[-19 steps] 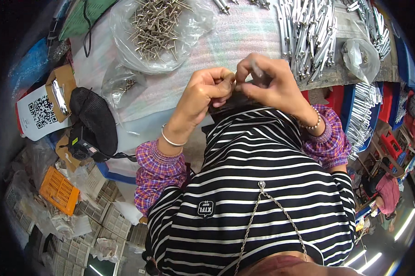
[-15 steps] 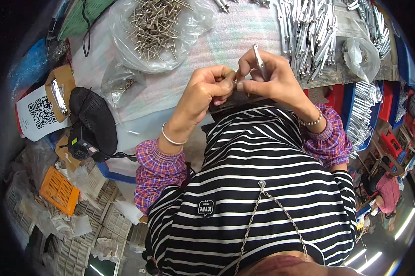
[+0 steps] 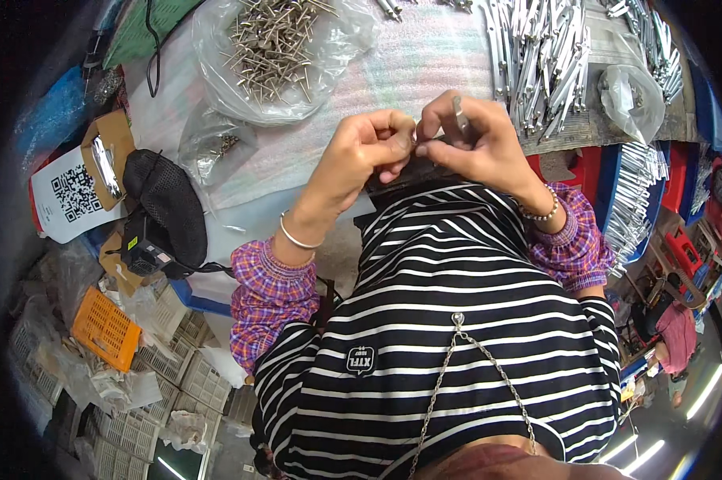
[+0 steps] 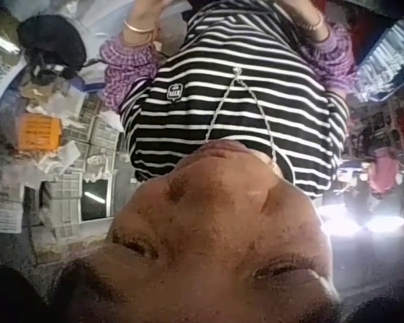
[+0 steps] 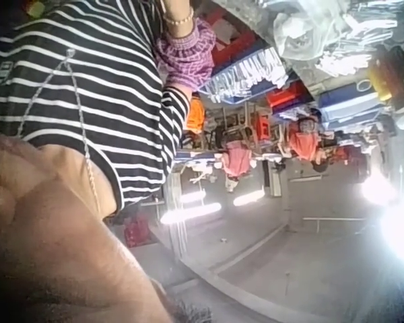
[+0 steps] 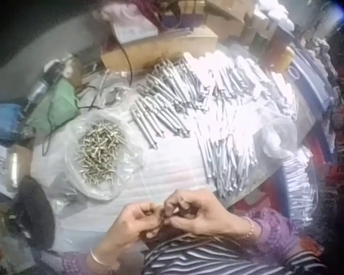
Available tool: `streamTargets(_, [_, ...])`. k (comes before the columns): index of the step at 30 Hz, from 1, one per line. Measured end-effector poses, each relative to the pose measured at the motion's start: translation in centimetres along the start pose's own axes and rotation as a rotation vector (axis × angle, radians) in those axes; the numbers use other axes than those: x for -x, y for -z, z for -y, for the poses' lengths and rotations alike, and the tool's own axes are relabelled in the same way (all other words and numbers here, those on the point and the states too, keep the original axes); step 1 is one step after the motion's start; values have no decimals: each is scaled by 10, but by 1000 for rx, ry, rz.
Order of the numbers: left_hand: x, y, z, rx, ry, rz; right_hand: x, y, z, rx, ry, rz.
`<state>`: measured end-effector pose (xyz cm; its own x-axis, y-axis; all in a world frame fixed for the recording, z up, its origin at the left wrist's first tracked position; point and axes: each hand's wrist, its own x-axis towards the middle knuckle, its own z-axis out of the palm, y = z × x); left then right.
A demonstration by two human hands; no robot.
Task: Assembling small metal frames with pins or screws manually at a workbench.
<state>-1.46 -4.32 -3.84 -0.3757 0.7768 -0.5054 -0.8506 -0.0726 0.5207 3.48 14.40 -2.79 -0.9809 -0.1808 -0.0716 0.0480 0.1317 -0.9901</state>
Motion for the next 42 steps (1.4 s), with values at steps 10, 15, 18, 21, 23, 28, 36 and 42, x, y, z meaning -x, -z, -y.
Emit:
streamTargets(10, [5,-13,8,-491,-517,-297,-1,1,-4,-457,-313,-7])
streamTargets(15, [3,-16,7,-713,-656,-334,-2,6,0,-718,-501,38])
streamTargets(18, [2,-17,5,-867,-765,-275,-3,6,-1,-812,-562,49])
streamTargets(21, [4,-22,5,-925,-774,-336,-2,5,-5,-841,-559,67])
streamTargets(23, [3,-21,8,-977,-834,-364,-2,5,-3,-810,-564,70])
streamTargets(28, [4,-22,9,-1018,-841,-410,-1,3,0,-620,-520,47])
streamTargets(36, [2,-20,9,-1017,-832,-403,-1,4,2,-501,-484,66])
streamTargets(42, [3,-19,8,-1098,-772,-396,0,-3,-3,-492,-315,27])
